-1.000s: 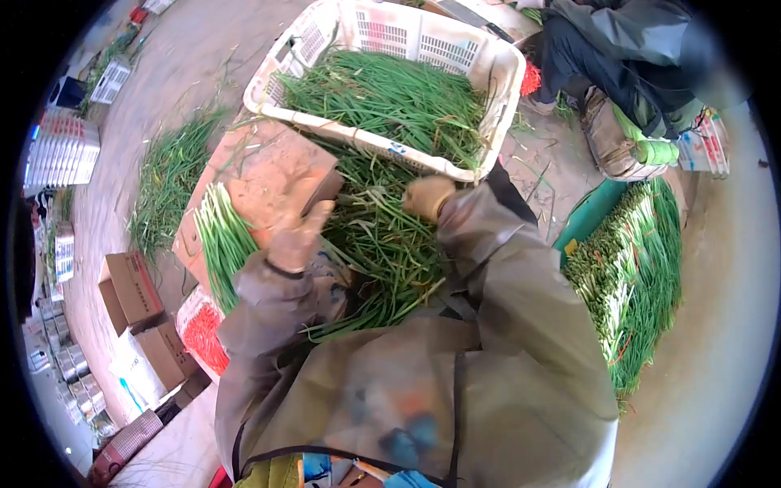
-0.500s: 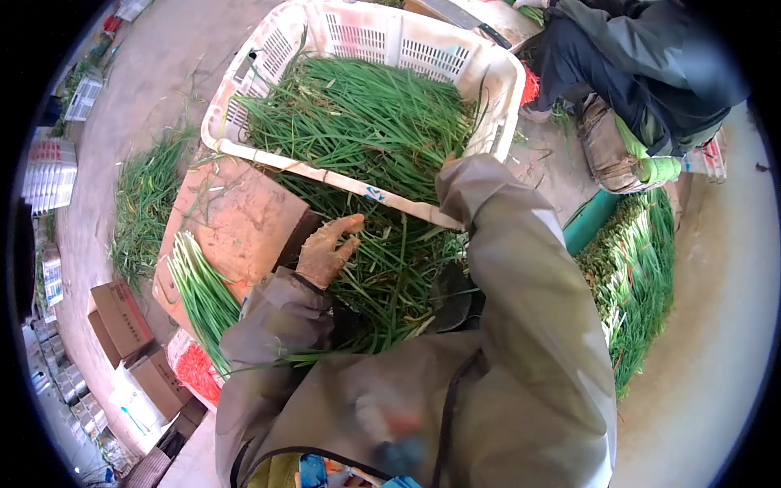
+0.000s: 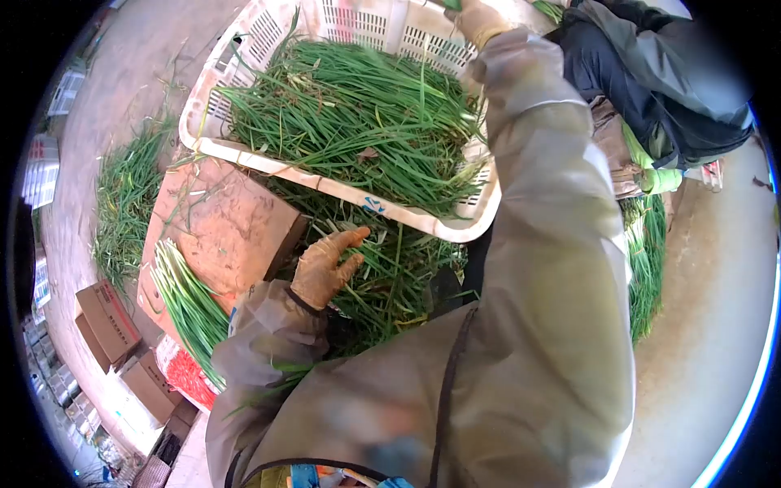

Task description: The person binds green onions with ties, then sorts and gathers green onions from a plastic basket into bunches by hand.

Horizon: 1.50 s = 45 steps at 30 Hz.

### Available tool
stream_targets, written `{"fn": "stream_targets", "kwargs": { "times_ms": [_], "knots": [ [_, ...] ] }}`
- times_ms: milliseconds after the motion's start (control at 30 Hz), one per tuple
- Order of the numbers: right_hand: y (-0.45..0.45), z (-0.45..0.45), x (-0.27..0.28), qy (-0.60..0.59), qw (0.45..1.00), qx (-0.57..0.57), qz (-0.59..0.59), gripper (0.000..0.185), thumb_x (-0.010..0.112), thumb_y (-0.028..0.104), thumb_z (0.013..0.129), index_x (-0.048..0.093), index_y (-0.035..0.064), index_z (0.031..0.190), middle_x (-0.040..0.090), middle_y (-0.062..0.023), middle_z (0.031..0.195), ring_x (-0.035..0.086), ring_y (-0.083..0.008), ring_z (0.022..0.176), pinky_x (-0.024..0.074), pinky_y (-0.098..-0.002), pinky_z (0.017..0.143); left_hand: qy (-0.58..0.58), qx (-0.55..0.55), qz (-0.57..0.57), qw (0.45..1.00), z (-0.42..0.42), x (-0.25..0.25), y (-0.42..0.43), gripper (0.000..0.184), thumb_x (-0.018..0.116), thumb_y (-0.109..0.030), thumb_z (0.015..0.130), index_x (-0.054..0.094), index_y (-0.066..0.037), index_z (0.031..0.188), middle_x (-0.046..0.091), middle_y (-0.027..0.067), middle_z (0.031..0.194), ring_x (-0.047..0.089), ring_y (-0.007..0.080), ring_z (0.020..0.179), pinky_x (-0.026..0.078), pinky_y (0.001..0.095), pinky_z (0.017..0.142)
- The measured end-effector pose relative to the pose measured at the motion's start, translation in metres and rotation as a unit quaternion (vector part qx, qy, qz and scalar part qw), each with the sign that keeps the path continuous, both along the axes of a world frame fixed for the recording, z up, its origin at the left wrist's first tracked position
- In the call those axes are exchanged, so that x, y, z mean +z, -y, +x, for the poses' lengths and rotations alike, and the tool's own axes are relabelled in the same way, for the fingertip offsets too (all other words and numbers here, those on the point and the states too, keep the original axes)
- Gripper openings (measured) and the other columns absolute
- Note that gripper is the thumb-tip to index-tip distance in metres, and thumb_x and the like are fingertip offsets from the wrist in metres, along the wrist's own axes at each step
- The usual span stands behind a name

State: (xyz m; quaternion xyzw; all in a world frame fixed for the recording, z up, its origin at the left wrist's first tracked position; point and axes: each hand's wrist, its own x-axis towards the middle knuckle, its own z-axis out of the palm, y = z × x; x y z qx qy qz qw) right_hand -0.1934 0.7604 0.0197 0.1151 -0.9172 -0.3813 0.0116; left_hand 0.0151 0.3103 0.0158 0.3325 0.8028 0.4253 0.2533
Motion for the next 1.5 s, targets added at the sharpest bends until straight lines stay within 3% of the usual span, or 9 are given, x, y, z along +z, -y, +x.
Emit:
{"fn": "stream_targets", "kwargs": {
  "times_ms": [33, 133, 600, 733, 933, 1267, 1400, 1467, 1500],
  "knots": [
    [0.01, -0.002, -0.015, 0.032, 0.971, -0.122, -0.203, 0.045, 0.064, 0.037, 0.075, 0.054, 0.0126, 0.111, 0.056, -0.0123, 0.111, 0.055, -0.0277, 0.098, 0.0404, -0.0356, 0.088, -0.002, -0.007, -0.007, 1.0, -0.002, 0.002, -0.002, 0.038, 0.061, -0.009, 0.076, 0.054, -0.008, 0.114, 0.06, 0.0127, 0.096, 0.057, 0.0281, 0.088, 0.046, 0.0351, 0.076],
    [0.064, 0.028, -0.056, 0.04, 0.875, -0.291, -0.384, 0.052, 0.06, 0.039, 0.077, 0.048, 0.011, 0.118, 0.053, -0.0146, 0.117, 0.057, -0.0329, 0.098, 0.0392, -0.0385, 0.093, -0.004, -0.008, -0.005, 1.0, -0.002, -0.002, -0.004, 0.039, 0.061, -0.009, 0.076, 0.053, -0.008, 0.114, 0.06, 0.0134, 0.099, 0.057, 0.0287, 0.09, 0.046, 0.0356, 0.077],
    [0.065, 0.083, -0.198, 0.101, 0.742, -0.55, -0.369, 0.06, 0.071, 0.023, 0.07, 0.046, 0.0031, 0.121, 0.057, -0.0202, 0.108, 0.057, -0.0332, 0.098, 0.0457, -0.039, 0.082, 0.027, -0.031, -0.074, 0.996, -0.008, -0.018, -0.007, 0.04, 0.06, -0.014, 0.076, 0.051, -0.009, 0.115, 0.059, 0.0128, 0.093, 0.056, 0.0319, 0.081, 0.046, 0.0388, 0.071],
    [0.083, 0.073, -0.149, 0.155, 0.752, -0.521, -0.373, 0.025, 0.063, 0.017, 0.074, 0.063, -0.0021, 0.091, 0.062, -0.0204, 0.094, 0.06, -0.033, 0.093, 0.0473, -0.0376, 0.08, 0.036, -0.029, -0.065, 0.997, -0.01, -0.013, -0.009, 0.041, 0.06, -0.015, 0.077, 0.05, -0.01, 0.116, 0.059, 0.0131, 0.094, 0.055, 0.0323, 0.082, 0.046, 0.0392, 0.072],
    [0.057, 0.082, -0.218, 0.108, 0.795, -0.513, -0.306, 0.026, 0.066, 0.021, 0.072, 0.064, -0.0013, 0.085, 0.062, -0.0203, 0.095, 0.059, -0.0307, 0.094, 0.0478, -0.0357, 0.079, 0.043, -0.032, -0.075, 0.996, -0.009, -0.008, -0.008, 0.041, 0.06, -0.016, 0.077, 0.05, -0.011, 0.117, 0.058, 0.014, 0.096, 0.055, 0.0323, 0.084, 0.045, 0.0401, 0.075],
    [0.028, 0.029, -0.105, 0.102, 0.815, -0.414, -0.392, 0.036, 0.067, 0.026, 0.064, 0.064, 0.0019, 0.091, 0.064, -0.0186, 0.086, 0.062, -0.0288, 0.081, 0.0488, -0.035, 0.071, 0.021, -0.016, -0.031, 0.999, -0.004, -0.012, -0.001, 0.04, 0.061, -0.015, 0.077, 0.053, -0.009, 0.115, 0.06, 0.0143, 0.093, 0.057, 0.0311, 0.084, 0.046, 0.0382, 0.075],
    [0.045, 0.017, -0.019, 0.298, 0.823, -0.248, -0.415, 0.023, 0.063, 0.027, 0.069, 0.067, 0.0067, 0.079, 0.064, -0.0097, 0.074, 0.06, -0.0204, 0.069, 0.047, -0.0311, 0.065, 0.011, -0.016, -0.018, 1.0, -0.004, 0.0, 0.002, 0.04, 0.061, -0.015, 0.077, 0.053, -0.009, 0.115, 0.06, 0.014, 0.094, 0.057, 0.0307, 0.084, 0.046, 0.0377, 0.075],
    [0.045, 0.023, 0.003, 0.262, 0.731, -0.265, -0.572, 0.026, 0.066, 0.026, 0.068, 0.066, 0.0063, 0.085, 0.065, -0.0099, 0.076, 0.062, -0.0216, 0.068, 0.0475, -0.0321, 0.06, 0.004, -0.004, -0.023, 1.0, -0.001, -0.004, 0.005, 0.036, 0.059, -0.019, 0.079, 0.053, -0.01, 0.113, 0.06, 0.0142, 0.091, 0.057, 0.0307, 0.086, 0.045, 0.0387, 0.076],
    [0.032, 0.028, -0.009, 0.276, 0.794, -0.009, -0.542, 0.023, 0.067, 0.025, 0.068, 0.066, 0.0089, 0.085, 0.066, -0.009, 0.079, 0.062, -0.0206, 0.073, 0.0471, -0.0331, 0.063, -0.004, 0.009, -0.005, 1.0, 0.0, -0.003, 0.006, 0.036, 0.059, -0.018, 0.079, 0.053, -0.01, 0.113, 0.06, 0.014, 0.09, 0.057, 0.0305, 0.085, 0.046, 0.0384, 0.076]
  ]
}}
